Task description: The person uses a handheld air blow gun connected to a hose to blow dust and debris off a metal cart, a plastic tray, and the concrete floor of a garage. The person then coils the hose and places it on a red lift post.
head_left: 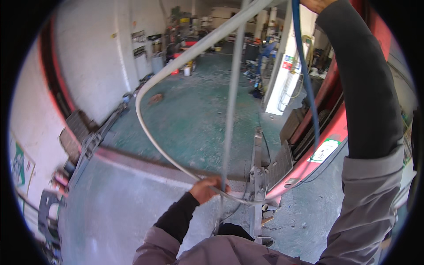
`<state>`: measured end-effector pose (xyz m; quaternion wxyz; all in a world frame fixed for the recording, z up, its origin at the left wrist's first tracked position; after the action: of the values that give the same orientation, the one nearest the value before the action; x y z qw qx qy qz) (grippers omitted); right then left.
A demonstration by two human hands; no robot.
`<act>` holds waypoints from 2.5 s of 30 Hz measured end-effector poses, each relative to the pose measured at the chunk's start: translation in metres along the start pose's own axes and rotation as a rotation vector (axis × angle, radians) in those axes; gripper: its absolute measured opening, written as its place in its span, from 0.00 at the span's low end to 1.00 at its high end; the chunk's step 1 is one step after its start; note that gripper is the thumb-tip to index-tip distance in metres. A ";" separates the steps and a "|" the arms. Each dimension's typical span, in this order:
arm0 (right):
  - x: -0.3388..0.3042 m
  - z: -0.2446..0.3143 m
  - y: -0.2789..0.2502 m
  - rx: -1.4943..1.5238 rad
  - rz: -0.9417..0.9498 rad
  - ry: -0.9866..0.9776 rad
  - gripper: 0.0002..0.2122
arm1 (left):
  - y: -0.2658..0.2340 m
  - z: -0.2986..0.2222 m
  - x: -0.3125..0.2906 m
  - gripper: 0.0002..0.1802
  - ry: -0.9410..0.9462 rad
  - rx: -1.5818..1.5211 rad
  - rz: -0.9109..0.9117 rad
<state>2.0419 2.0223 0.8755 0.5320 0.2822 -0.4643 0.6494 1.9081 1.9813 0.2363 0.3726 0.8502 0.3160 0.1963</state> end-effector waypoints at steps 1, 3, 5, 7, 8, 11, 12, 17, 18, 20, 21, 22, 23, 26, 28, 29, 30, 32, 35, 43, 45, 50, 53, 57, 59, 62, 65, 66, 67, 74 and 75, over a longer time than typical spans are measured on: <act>0.009 -0.024 -0.032 -0.053 -0.049 -0.014 0.01 | -0.006 0.009 0.018 0.23 -0.115 0.031 0.021; 0.026 -0.078 -0.099 -0.129 -0.188 -0.046 0.02 | -0.033 0.015 0.054 0.21 -0.254 0.115 0.079; 0.010 -0.137 -0.172 -0.370 -0.400 -0.088 0.02 | -0.107 -0.015 0.080 0.19 -0.325 0.818 -0.170; -0.008 -0.231 -0.216 -0.450 -0.188 0.297 0.03 | -0.181 -0.107 0.106 0.25 -0.165 0.790 -0.416; -0.025 -0.276 -0.230 -0.583 -0.078 0.416 0.03 | -0.214 -0.176 0.116 0.23 -0.068 1.011 -0.579; -0.127 -0.422 -0.211 -0.753 -0.026 0.515 0.13 | -0.215 -0.383 0.154 0.11 0.413 2.242 -0.885; -0.156 -0.476 -0.181 -0.692 0.045 0.629 0.13 | -0.223 -0.438 0.163 0.18 0.433 1.879 -1.000; -0.253 -0.667 -0.002 0.056 -0.083 1.125 0.10 | -0.198 -0.609 0.278 0.34 0.633 1.136 -1.101; -0.260 -0.693 0.022 0.107 -0.095 1.175 0.11 | -0.190 -0.631 0.308 0.34 0.683 1.184 -1.078; -0.257 -0.748 0.060 0.236 -0.144 1.229 0.11 | -0.176 -0.686 0.358 0.34 0.759 1.363 -1.038; -0.263 -0.772 0.077 0.320 -0.183 1.253 0.10 | -0.173 -0.710 0.381 0.34 0.778 1.503 -0.978; -0.271 -0.793 0.092 0.303 -0.174 1.306 0.10 | -0.171 -0.738 0.404 0.34 0.828 1.591 -0.929; -0.270 -0.816 0.101 0.292 -0.165 1.330 0.10 | -0.168 -0.768 0.425 0.34 0.909 1.707 -0.903; -0.274 -0.871 0.111 0.169 -0.060 1.463 0.10 | -0.187 -0.855 0.496 0.35 0.980 1.822 -0.721; -0.278 -0.901 0.105 0.127 -0.058 1.515 0.11 | -0.213 -0.932 0.552 0.23 0.783 1.990 -0.934; -0.284 -0.911 0.103 0.149 -0.097 1.525 0.12 | -0.205 -0.947 0.580 0.22 1.013 2.370 -0.661; -0.296 -0.917 0.104 0.165 -0.137 1.578 0.13 | -0.219 -0.974 0.609 0.23 1.050 2.251 -0.551; -0.309 -0.934 0.116 0.255 -0.273 1.583 0.14 | -0.237 -1.019 0.670 0.22 1.067 2.412 -0.577; -0.315 -0.971 0.132 0.380 -0.423 1.574 0.15 | -0.257 -1.021 0.761 0.22 1.186 2.757 -0.368; -0.323 -1.114 0.049 0.542 -0.766 1.512 0.14 | -0.358 -0.883 0.975 0.32 0.724 2.474 -0.177; -0.323 -1.159 0.001 0.476 -0.838 1.487 0.13 | -0.394 -0.878 1.020 0.33 0.644 2.616 -0.342; -0.305 -1.235 -0.122 0.390 -0.983 1.443 0.13 | -0.507 -0.883 1.151 0.33 0.299 2.466 -0.488; -0.286 -1.263 -0.184 0.343 -0.942 1.390 0.14 | -0.554 -0.871 1.240 0.36 0.417 2.146 -0.624; -0.282 -1.308 -0.255 0.251 -0.974 1.336 0.14 | -0.595 -0.805 1.388 0.37 0.271 1.657 -0.529; -0.289 -1.332 -0.296 0.178 -1.057 1.362 0.14 | -0.583 -0.764 1.469 0.37 0.335 1.530 -0.339; -0.293 -1.367 -0.360 0.034 -1.250 1.333 0.14 | -0.546 -0.689 1.580 0.36 0.391 1.447 -0.139; -0.287 -1.384 -0.412 -0.050 -1.493 1.216 0.14 | -0.482 -0.602 1.667 0.25 0.342 1.315 0.152; -0.284 -1.384 -0.430 -0.103 -1.528 1.198 0.14 | -0.456 -0.575 1.692 0.24 0.329 1.254 0.209; -0.282 -1.380 -0.443 -0.146 -1.559 1.174 0.13 | -0.425 -0.552 1.709 0.24 0.377 1.158 0.317; -0.289 -1.333 -0.504 -0.414 -1.926 0.985 0.12 | -0.225 -0.468 1.807 0.13 0.591 0.892 0.744; -0.294 -1.331 -0.508 -0.430 -1.969 0.946 0.12 | -0.207 -0.454 1.818 0.13 0.605 0.820 0.800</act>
<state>2.7763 3.0996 0.2316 0.9762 0.1532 0.1089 -0.1083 2.8840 3.5638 0.5509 -0.1896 0.8828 0.1152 0.4141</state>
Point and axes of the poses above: each hand's wrist, its own x-axis towards the middle knuckle, its own y-axis out of the palm, z = x × y, the point moved 7 cm from there along x, towards the middle knuckle, and after that the axes turned 2 degrees about -x, right-handed, at the moved point
